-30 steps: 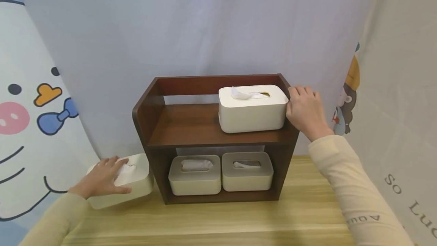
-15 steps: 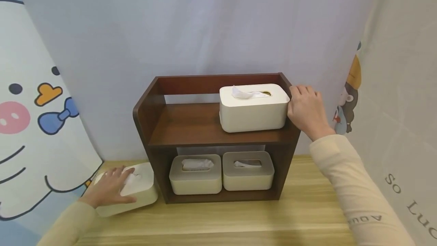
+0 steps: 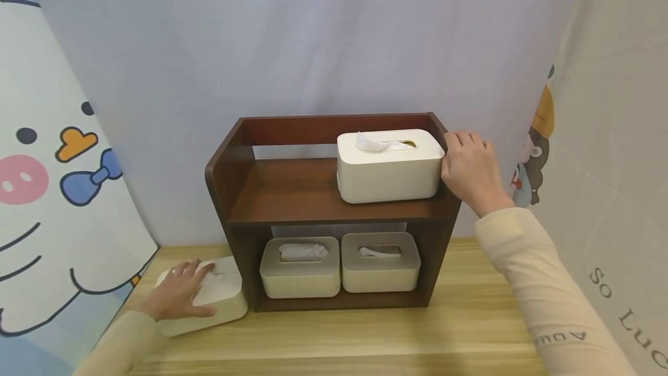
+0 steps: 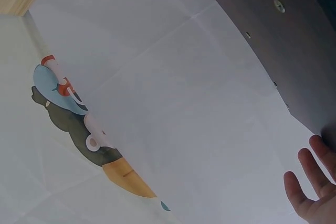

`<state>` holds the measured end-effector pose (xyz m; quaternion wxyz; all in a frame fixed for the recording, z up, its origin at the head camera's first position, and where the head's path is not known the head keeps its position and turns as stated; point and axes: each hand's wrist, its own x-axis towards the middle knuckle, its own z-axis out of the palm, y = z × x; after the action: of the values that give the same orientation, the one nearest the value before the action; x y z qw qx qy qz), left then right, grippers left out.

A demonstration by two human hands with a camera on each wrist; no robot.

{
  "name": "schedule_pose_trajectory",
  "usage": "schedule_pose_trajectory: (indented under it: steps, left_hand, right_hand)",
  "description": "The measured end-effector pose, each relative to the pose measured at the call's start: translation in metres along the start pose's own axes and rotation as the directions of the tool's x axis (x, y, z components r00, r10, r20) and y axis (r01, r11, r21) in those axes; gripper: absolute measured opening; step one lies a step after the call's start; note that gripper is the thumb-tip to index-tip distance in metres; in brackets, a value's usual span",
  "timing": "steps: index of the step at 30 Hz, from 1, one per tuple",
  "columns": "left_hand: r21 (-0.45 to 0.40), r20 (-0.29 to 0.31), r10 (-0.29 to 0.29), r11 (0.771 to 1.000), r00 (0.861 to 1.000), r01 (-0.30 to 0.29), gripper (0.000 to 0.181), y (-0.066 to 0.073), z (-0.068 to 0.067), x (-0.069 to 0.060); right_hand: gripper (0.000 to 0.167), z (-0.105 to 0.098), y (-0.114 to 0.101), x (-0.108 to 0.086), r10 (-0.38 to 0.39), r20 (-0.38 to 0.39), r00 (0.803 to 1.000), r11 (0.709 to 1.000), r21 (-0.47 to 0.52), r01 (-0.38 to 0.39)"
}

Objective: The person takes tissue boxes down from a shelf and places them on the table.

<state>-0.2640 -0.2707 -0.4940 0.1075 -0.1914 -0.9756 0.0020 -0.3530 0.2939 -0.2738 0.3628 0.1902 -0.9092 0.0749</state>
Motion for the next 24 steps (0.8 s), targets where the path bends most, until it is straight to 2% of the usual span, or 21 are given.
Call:
schedule_pose_trajectory:
  steps: [8, 13, 17, 24]
  left_hand:
    - [0.037, 0.011, 0.018, 0.999, 1.000, -0.019, 0.096, -0.001, 0.002, 0.001]
    - [0.020, 0.023, 0.008, 1.000, 1.000, -0.009, 0.097, 0.000, 0.001, 0.001]
    - [0.002, 0.043, -0.004, 1.000, 0.999, 0.004, 0.098, 0.000, -0.002, 0.002]
    - [0.053, 0.072, -0.028, 0.998, 0.997, 0.025, 0.102, -0.001, -0.011, 0.005]
  right_hand:
    - [0.033, 0.000, 0.000, 0.000, 0.002, -0.001, 1.000, 1.000, 0.001, -0.002]
    - [0.032, -0.001, -0.001, 0.000, -0.001, -0.007, 1.000, 1.000, 0.001, 0.001]
    - [0.032, -0.001, -0.001, 0.001, -0.001, -0.010, 1.000, 1.000, 0.003, 0.001]
    - [0.032, 0.000, 0.000, 0.000, 0.003, -0.005, 1.000, 1.000, 0.006, -0.003]
